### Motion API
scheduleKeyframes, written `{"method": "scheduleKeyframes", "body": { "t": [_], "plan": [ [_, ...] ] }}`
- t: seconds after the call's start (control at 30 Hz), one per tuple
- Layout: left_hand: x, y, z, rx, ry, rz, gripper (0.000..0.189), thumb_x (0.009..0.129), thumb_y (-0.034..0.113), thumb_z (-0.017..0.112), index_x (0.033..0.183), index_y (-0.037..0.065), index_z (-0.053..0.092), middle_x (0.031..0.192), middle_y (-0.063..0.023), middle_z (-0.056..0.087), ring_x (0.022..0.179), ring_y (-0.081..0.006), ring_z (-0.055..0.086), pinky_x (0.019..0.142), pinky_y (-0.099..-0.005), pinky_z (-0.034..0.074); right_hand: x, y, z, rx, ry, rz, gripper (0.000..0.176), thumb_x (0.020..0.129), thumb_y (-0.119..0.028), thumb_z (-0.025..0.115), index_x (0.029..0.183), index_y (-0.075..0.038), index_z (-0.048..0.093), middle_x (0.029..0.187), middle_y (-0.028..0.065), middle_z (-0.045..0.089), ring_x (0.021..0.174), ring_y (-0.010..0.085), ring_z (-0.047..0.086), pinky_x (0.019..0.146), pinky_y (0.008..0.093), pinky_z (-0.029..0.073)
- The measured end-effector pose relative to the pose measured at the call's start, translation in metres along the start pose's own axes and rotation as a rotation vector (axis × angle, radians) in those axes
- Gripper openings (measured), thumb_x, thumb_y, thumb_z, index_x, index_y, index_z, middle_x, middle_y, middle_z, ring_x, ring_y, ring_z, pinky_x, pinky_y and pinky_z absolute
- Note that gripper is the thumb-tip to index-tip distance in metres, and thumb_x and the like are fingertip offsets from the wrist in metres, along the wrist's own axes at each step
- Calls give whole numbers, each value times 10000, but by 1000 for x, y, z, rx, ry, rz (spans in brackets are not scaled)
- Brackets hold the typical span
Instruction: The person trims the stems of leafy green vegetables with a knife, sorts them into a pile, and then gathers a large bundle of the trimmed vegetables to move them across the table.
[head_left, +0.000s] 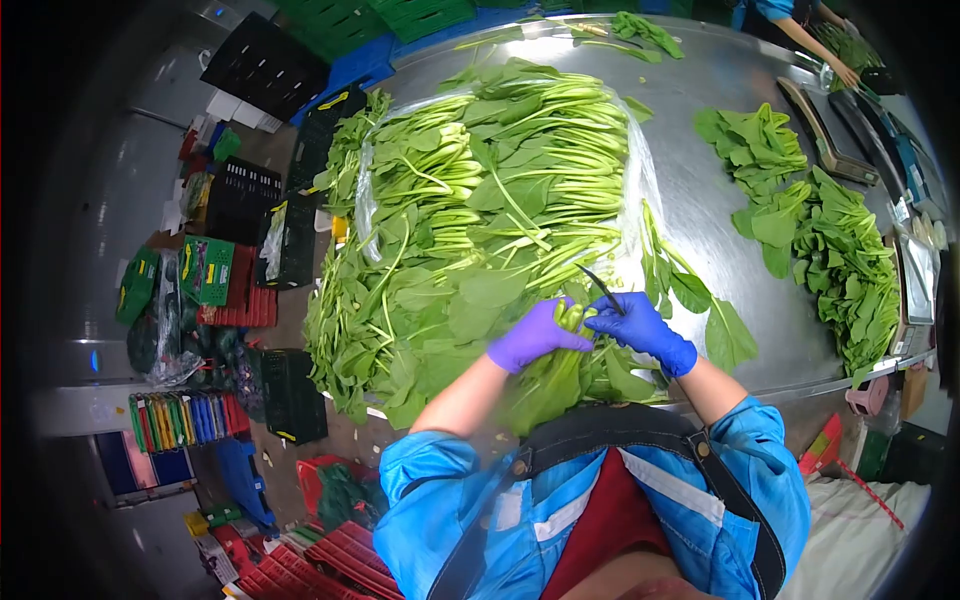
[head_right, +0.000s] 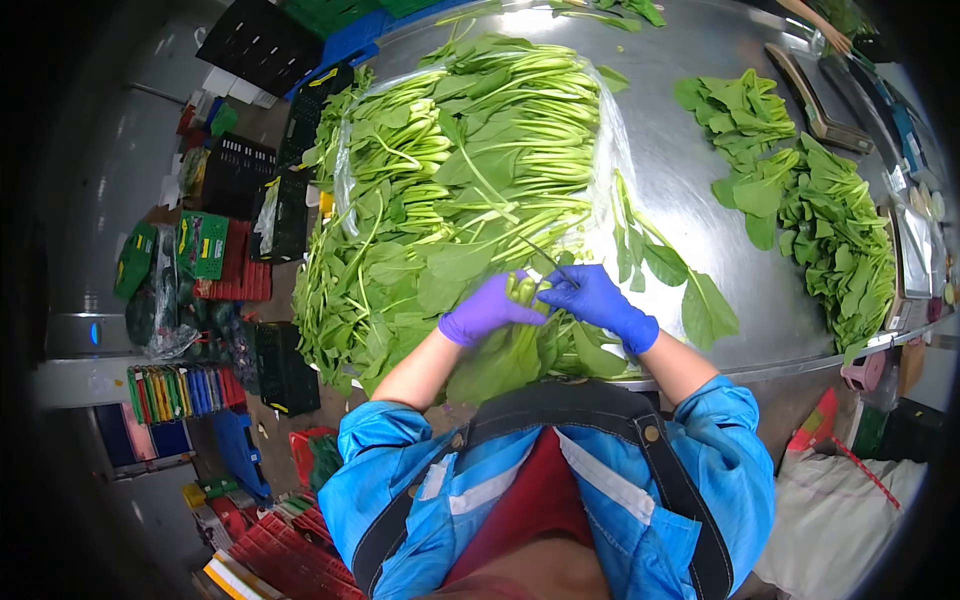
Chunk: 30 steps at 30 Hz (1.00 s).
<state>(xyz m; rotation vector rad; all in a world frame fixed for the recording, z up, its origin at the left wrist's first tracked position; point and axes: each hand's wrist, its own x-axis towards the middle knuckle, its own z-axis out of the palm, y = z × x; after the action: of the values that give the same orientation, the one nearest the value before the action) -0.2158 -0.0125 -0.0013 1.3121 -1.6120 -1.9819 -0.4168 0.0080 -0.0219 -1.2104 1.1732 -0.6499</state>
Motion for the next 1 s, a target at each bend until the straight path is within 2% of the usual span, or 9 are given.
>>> {"method": "scheduleKeyframes", "body": {
  "t": [0.07,0.13,0.3,0.47,0.67,0.73,0.8,0.9,1.0],
  "plan": [
    [-6,0,-10,50,30,-12,486,670,51,762,1111,39,559,975,-15,591,911,-104,543,818,-260,451,27,-9,-8,18,-137,116,332,806,-331,690,968,-43,668,714,57,659,542,87,554,514,245,447],
    [-13,-6,-19,-170,-48,-14,496,670,57,760,1120,37,552,960,-7,587,902,-103,551,822,-256,445,87,35,-15,-254,156,-329,285,784,-273,673,990,-76,668,808,111,671,644,200,623,605,348,487],
    [-44,30,-42,-120,-78,22,377,673,67,739,1033,8,645,946,-39,644,878,-107,589,784,-239,469,167,75,-28,-999,260,-286,330,718,-164,645,1042,-103,648,984,135,641,879,321,609,735,409,487],
    [-53,19,-76,151,224,-147,346,665,79,738,995,14,658,1008,-45,660,904,-104,598,777,-244,475,151,55,-47,-628,165,-379,317,753,-243,693,1027,-87,664,905,123,671,801,289,639,746,362,493],
    [-13,40,-42,693,215,694,327,623,100,739,926,18,649,1224,-134,541,1065,-181,542,909,-307,422,47,-53,-35,-224,-53,-230,311,788,-225,716,1056,-74,669,763,53,649,571,88,473,546,252,421],
    [-3,42,-35,647,157,660,378,628,112,744,976,24,627,1157,-105,579,1006,-166,566,876,-302,440,25,-70,-36,-280,-78,-210,315,807,-156,696,1109,-78,650,765,12,644,564,8,458,507,205,397],
    [2,46,-34,275,150,444,447,648,103,739,1060,25,585,1027,-52,602,912,-139,588,817,-286,463,28,-46,-32,-92,-6,-241,335,818,-143,681,1144,-86,631,783,42,659,568,34,489,527,226,429],
    [1,52,-28,18,174,319,466,664,91,732,1094,20,566,930,-27,613,845,-122,602,776,-268,474,31,-28,-35,-460,382,-634,503,771,-45,618,1252,-173,541,897,146,661,706,290,648,602,368,504],
    [-6,64,-21,-37,177,293,447,674,81,727,1086,12,569,885,-31,620,816,-114,606,757,-251,474,26,-35,-23,-606,358,-532,585,716,6,565,1267,-183,518,908,143,651,722,330,628,620,404,504]
  ]
}}
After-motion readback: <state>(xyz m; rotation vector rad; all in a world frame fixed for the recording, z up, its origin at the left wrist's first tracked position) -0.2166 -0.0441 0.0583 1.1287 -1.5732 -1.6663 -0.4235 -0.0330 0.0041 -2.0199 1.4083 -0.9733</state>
